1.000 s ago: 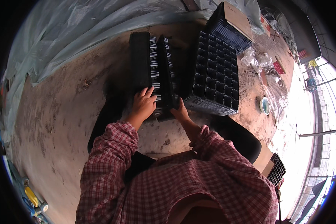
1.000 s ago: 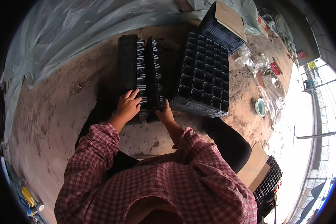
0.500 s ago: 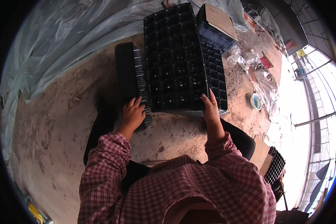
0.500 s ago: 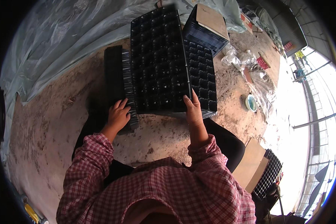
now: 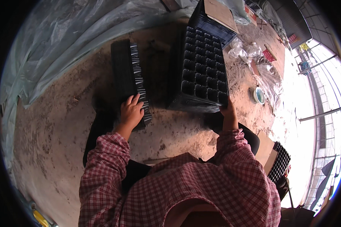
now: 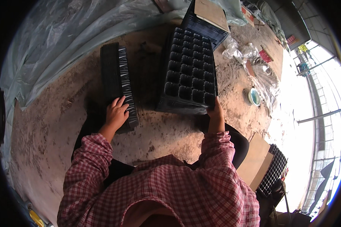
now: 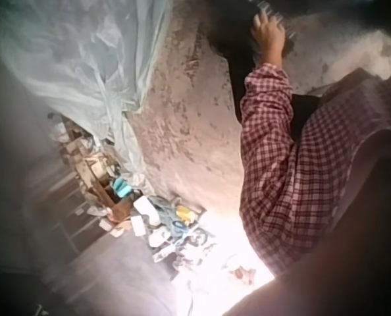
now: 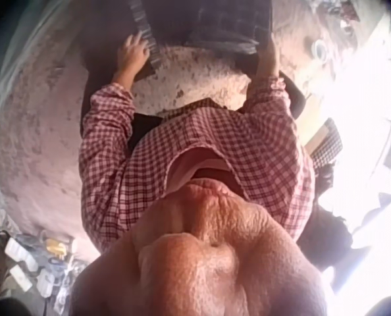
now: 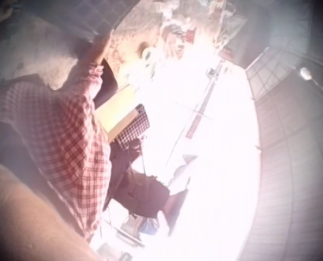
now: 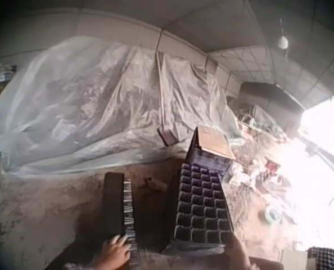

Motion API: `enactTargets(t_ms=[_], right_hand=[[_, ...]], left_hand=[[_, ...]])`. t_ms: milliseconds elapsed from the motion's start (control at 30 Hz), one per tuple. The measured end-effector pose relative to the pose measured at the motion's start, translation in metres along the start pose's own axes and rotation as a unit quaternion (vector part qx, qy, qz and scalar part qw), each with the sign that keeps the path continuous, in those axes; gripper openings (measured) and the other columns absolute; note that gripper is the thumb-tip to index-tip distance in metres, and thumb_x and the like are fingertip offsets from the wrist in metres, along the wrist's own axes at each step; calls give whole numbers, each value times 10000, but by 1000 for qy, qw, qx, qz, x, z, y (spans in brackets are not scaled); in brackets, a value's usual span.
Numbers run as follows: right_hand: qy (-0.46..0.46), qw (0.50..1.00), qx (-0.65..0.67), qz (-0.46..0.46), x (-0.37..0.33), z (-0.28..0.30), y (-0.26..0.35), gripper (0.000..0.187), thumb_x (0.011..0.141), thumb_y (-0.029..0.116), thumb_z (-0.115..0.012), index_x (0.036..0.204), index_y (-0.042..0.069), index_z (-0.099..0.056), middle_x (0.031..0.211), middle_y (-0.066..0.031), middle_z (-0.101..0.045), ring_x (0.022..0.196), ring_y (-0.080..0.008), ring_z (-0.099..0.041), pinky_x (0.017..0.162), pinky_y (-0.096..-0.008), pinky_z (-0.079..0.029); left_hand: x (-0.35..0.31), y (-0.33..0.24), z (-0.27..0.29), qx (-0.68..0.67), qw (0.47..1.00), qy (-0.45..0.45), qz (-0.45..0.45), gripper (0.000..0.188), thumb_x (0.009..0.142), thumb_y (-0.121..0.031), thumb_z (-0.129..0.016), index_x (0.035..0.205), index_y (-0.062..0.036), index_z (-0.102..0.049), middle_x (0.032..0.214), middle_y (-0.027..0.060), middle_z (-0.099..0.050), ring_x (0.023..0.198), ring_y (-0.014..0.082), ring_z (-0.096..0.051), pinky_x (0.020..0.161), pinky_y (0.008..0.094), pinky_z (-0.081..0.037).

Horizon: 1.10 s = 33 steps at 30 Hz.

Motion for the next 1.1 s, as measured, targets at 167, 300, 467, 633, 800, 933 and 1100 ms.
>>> enactTargets(t_ms=[167,300,467,633,800,933,1100], right_hand=[[-52,998,22,5,25,16,10,246,886,292,-531,1034,105,-592,1009,-41,-633,896,-210,-608,768,-390,-484],[-79,995,-24,60,25,-15,17,242,868,244,-570,968,25,-589,918,-79,-629,796,-230,-615,686,-408,-528],[-150,975,-143,86,72,33,35,184,793,224,-673,856,61,-615,780,-58,-612,665,-226,-598,535,-427,-489],[-259,786,-426,367,71,37,38,210,777,239,-679,823,50,-599,725,-90,-595,614,-215,-569,568,-389,-456],[-91,776,-393,485,-53,-106,-2,179,844,216,-611,809,43,-583,682,-51,-593,596,-149,-529,582,-288,-441],[256,817,-499,136,-117,-192,-140,278,863,243,-590,1029,20,-581,839,-50,-618,733,-111,-582,650,-234,-465],[309,840,-431,-116,-123,-203,-243,381,891,325,-527,1161,58,-499,948,-45,-607,778,-138,-622,622,-275,-467]], left_hand=[[2,-4,-2,2,1000,14,0,257,701,-185,-655,947,-117,-632,1291,39,-465,1173,247,-408,878,435,-383],[-2,0,1,17,999,37,12,274,728,-182,-644,993,-112,-623,1314,41,-440,1186,246,-400,901,423,-385],[4,-4,0,18,999,43,4,274,739,-188,-643,1001,-108,-620,1323,38,-433,1195,242,-395,905,417,-385],[2,1,-5,2,999,33,0,287,732,-193,-649,1003,-103,-614,1313,39,-448,1195,236,-393,908,425,-370],[-5,3,1,35,997,62,28,419,757,-216,-630,1153,-104,-549,1341,31,-411,1208,220,-376,928,402,-371],[0,-3,4,30,997,57,33,494,761,-222,-626,1221,-101,-494,1343,48,-406,1202,216,-383,930,396,-372],[-1,5,-3,31,999,32,25,510,769,-248,-628,1230,-88,-481,1332,73,-419,1188,215,-400,911,385,-380]])
Point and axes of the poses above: each hand's wrist, its own x-axis towards the middle knuckle, its own z-axis out of the back of the hand, y = z × x, the point moved 3 cm from there along x, towards the middle knuckle
